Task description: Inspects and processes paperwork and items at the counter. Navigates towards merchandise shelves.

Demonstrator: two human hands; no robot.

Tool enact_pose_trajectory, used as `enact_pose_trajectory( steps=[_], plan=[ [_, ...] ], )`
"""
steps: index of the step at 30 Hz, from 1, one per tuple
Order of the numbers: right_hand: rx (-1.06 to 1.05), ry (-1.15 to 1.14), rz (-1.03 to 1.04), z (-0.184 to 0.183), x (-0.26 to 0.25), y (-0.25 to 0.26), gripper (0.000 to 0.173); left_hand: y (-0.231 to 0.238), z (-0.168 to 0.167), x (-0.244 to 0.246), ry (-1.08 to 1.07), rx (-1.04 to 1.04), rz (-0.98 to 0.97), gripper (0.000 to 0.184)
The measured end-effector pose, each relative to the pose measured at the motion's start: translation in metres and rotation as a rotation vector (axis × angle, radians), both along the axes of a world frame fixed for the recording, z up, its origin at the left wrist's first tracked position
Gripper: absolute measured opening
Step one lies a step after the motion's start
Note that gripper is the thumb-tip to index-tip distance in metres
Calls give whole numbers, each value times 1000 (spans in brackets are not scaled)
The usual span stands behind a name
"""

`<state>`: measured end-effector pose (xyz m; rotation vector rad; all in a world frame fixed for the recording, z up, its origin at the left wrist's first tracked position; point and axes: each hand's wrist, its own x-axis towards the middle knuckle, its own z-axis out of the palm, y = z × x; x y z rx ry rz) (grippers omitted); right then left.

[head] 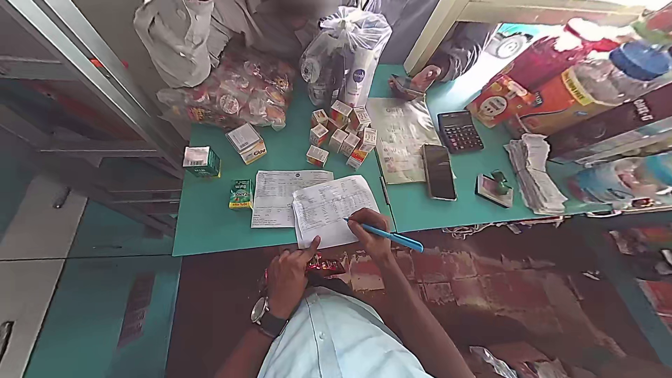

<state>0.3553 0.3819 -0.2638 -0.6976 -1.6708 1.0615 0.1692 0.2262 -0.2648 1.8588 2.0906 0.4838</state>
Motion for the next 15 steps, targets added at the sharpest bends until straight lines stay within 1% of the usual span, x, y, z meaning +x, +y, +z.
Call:
enact_pose_trajectory(
  steps=[2, 5, 11, 15],
  plan=[
    [-10, -3, -32, -6, 0, 2, 6, 1, -1, 1, 14, 12, -4, 77],
    [-39, -5, -28, -5, -1, 3, 6, 0, -1, 1, 26, 30, 3, 76],
    [-71, -48, -10, -3, 1, 5, 6, 0, 1, 1, 15, -25, 6, 75],
    [-88, -58, -2, -2, 1, 5, 6, 0, 0, 0, 29, -28, -2, 78]
  ],
)
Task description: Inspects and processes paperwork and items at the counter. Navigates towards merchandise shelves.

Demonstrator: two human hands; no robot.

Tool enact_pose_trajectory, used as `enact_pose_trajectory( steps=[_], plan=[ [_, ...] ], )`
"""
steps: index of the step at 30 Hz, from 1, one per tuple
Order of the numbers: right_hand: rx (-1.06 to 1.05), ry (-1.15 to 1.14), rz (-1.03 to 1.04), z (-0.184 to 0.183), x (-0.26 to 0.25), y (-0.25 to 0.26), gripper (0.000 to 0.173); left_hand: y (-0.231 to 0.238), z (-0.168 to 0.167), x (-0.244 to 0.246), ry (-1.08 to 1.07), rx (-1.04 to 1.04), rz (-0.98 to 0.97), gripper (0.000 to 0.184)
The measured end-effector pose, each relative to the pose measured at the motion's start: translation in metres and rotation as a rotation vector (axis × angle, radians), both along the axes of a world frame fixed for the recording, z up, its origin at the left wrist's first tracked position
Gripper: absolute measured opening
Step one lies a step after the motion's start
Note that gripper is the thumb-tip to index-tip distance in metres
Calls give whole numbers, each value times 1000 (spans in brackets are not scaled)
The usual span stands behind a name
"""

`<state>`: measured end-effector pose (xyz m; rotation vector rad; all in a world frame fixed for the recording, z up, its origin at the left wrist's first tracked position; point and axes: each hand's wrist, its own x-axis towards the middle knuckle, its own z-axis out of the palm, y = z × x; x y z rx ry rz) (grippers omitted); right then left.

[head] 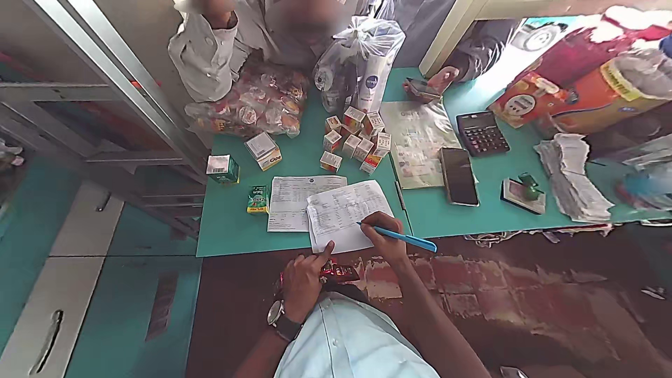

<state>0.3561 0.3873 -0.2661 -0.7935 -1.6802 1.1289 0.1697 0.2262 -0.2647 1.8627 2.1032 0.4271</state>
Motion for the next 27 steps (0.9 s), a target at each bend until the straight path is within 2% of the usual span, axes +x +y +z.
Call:
enact_pose_trajectory(
  steps=[16, 21, 24, 27],
  plan=[
    [5, -13, 10, 1, 0, 1, 6, 1, -1, 0, 3, 37, 0, 78],
    [18, -28, 5, 1, 0, 0, 6, 3, 4, -1, -9, -8, 1, 76],
    [17, -37, 7, 1, 1, 0, 6, 2, 2, -2, 16, 38, -20, 72],
    [8, -38, -2, 0, 0, 3, 6, -5, 6, -5, 77, 180, -86, 64]
  ],
)
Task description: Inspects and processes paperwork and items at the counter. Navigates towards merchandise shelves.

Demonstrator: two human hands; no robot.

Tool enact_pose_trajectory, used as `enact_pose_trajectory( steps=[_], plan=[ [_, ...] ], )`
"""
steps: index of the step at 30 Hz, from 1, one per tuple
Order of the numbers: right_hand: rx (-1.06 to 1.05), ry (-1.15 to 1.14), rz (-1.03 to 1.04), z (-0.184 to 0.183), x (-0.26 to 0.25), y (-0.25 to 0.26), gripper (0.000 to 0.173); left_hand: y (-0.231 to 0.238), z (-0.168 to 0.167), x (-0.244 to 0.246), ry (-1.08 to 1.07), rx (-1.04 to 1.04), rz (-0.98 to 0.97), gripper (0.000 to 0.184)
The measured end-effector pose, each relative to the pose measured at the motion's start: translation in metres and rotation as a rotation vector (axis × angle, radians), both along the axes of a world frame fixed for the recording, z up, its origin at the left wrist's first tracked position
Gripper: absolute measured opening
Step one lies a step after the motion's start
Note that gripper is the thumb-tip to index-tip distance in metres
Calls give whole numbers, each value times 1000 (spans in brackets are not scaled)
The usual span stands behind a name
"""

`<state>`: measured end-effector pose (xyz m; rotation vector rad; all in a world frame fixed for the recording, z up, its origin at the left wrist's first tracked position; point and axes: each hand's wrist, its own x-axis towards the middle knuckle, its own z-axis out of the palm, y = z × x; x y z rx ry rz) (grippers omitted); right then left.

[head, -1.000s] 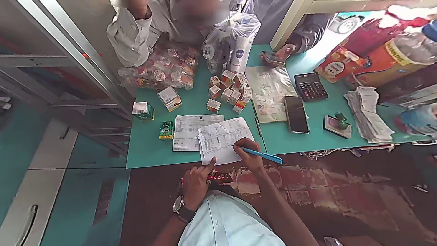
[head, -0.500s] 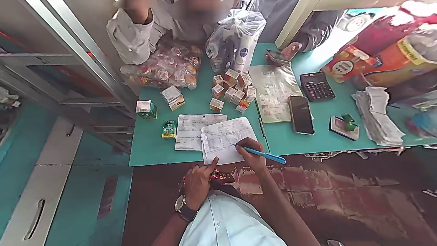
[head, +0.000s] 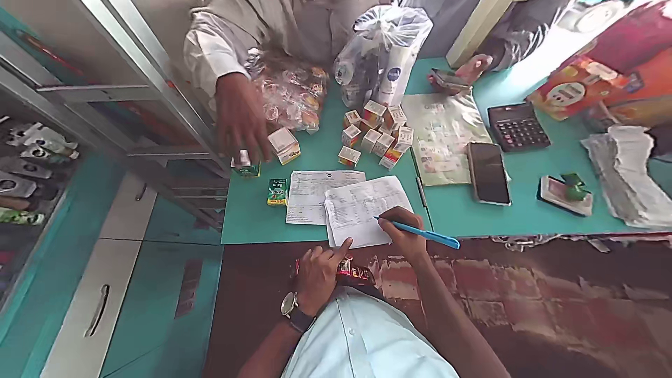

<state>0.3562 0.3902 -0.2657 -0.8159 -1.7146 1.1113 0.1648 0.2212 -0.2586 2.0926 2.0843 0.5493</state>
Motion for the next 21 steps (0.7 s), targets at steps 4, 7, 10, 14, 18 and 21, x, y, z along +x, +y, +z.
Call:
enact_pose_trajectory(
  steps=[4, 7, 10, 14, 18, 21],
  plan=[
    [-128, 30, 11, 9, 7, -6, 18, -22, 36, -6, -181, 73, -49, 44],
    [-165, 47, 270, 33, 23, -17, 56, -23, 62, -20, -650, -56, -68, 32],
    [-153, 10, 585, 56, 38, -37, 62, -10, 78, -22, -1127, -148, -168, 20],
    [-61, -123, 620, 35, 36, -61, 48, 10, 89, -9, -1236, -195, -239, 20],
    [-31, -16, 504, 22, 48, -70, 23, 26, 110, 6, -1008, -350, -174, 24],
    [-21, -65, 504, 28, 70, -74, 22, 40, 123, 12, -815, -553, -183, 20]
  ],
)
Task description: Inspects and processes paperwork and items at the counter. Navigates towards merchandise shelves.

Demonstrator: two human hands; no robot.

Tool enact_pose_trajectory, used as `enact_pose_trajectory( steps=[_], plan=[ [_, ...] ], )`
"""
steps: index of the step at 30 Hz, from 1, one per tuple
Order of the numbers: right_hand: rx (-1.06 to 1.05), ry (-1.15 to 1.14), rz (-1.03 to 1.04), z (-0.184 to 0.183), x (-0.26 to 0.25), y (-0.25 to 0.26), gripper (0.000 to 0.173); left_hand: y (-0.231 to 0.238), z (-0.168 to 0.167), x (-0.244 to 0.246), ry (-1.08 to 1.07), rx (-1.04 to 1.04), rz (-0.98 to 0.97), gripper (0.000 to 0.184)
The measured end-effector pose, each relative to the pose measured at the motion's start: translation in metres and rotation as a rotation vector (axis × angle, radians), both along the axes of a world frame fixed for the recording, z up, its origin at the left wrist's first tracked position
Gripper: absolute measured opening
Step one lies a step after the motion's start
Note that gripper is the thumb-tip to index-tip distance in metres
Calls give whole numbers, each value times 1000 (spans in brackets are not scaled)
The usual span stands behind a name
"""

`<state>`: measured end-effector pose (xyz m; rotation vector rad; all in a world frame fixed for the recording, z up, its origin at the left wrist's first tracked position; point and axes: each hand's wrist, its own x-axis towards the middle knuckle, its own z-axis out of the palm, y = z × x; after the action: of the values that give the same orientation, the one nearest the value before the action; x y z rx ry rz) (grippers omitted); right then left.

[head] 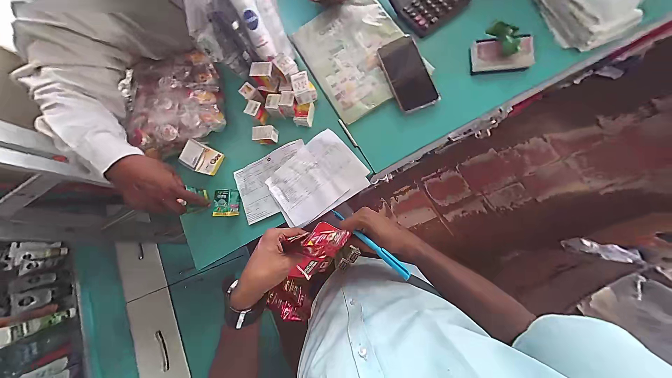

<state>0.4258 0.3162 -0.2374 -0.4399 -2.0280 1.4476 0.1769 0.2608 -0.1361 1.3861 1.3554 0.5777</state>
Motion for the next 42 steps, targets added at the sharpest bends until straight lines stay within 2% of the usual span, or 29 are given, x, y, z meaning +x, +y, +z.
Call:
enact_pose_trajectory(
  steps=[2, 4, 6, 8, 11, 13, 16, 18, 20, 24, 28, 29, 32, 34, 36, 38, 40, 42],
  plan=[
    [-10, -26, -32, 3, 14, -3, 22, 8, 1, 2, -67, -23, -28, 18],
    [8, -25, -131, 4, 28, -7, 12, 15, 4, 3, -190, -16, -1, 18],
    [-9, -48, -230, 3, 43, -14, 12, 20, 9, 5, -306, -5, 27, 22],
    [-100, -51, -330, 2, 56, -27, 13, 25, 10, 8, -382, 10, 21, 22],
    [-305, 105, -558, 10, 69, -51, 14, 32, -1, 17, -459, 27, 2, 16],
    [-227, 241, -640, 19, 76, -66, 15, 34, -13, 25, -465, 0, -40, 11],
    [123, 281, -710, 30, 83, -88, 14, 29, -29, 51, -385, -98, -207, 22],
    [156, 271, -790, 41, 82, -104, 14, 26, -36, 70, -395, -200, -290, 25],
    [137, 279, -828, 50, 80, -115, 17, 26, -34, 88, -389, -253, -322, 21],
    [196, 245, -868, 54, 88, -129, 15, 34, -31, 117, -396, -106, -414, 13],
    [232, 213, -934, 40, 122, -139, 13, 39, -15, 158, -580, 84, -468, 14],
    [184, 204, -987, 34, 130, -143, 14, 40, -8, 167, -621, 93, -504, 16],
    [-147, 190, -1162, 30, 152, -161, 18, 39, 8, 202, -725, 15, -638, 26],
    [-140, 114, -1139, 17, 180, -176, 19, 37, 17, 233, -694, -42, -685, 28],
    [-117, 218, -1055, 2, 206, -183, 17, 35, 20, 262, -590, -30, -709, 32],
    [-145, 416, -994, 2, 230, -192, 18, 35, 11, 298, -601, -39, -801, 27],
    [-205, 514, -1033, 21, 251, -202, 31, 33, 1, 338, -586, -15, -939, 24],
    [-200, 417, -1073, 38, 273, -204, 48, 32, -7, 377, -526, 12, -1037, 22]
  ],
)
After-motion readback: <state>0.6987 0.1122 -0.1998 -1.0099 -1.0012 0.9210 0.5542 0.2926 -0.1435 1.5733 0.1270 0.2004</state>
